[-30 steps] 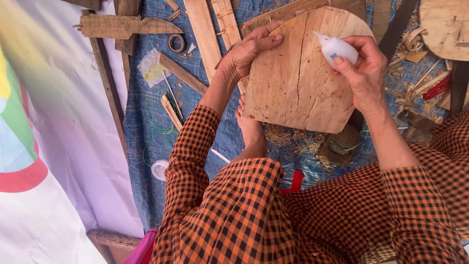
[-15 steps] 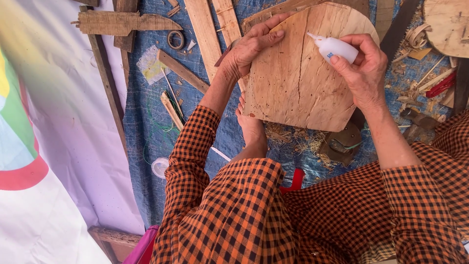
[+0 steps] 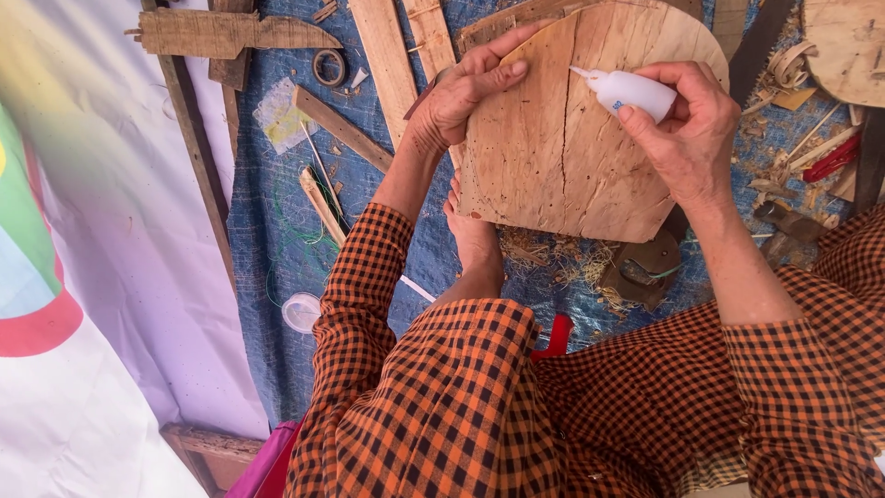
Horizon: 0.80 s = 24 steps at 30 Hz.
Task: Applying glue to wooden joints and using a hand saw to trim wood pieces during instrument repair.
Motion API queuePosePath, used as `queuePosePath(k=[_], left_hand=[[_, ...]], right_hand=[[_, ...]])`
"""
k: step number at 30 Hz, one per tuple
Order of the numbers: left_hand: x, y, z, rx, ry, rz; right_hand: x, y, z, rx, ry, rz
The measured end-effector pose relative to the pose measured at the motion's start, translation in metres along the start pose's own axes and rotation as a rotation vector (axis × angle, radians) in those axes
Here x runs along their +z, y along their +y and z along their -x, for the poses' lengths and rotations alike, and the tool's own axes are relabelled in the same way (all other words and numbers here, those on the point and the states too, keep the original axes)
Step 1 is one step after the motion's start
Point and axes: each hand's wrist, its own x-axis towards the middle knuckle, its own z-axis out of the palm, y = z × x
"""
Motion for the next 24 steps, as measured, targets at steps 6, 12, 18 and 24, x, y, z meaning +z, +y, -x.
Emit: queuePosePath(k=[6, 12, 18, 24], left_hand=[[-0.007, -0.005, 0.008, 0.029, -0.017, 0.044], [-0.014, -0.014, 0.007, 0.054, -0.035, 0.058], [-0.015, -0.015, 0.009, 0.05, -0.04, 0.119], [-0.022, -0.023, 0.008, 0.09, -0.037, 0.101]], right_hand=[[0.002, -0.014, -0.002, -0.042, 0.007, 0.086], [0.002, -0.025, -0.002, -0.047, 0.01, 0.157], [0.004, -0.027, -0.003, -0.018, -0.007, 0.096], [0.003, -0.024, -0.003, -0.021, -0.015, 0.104]])
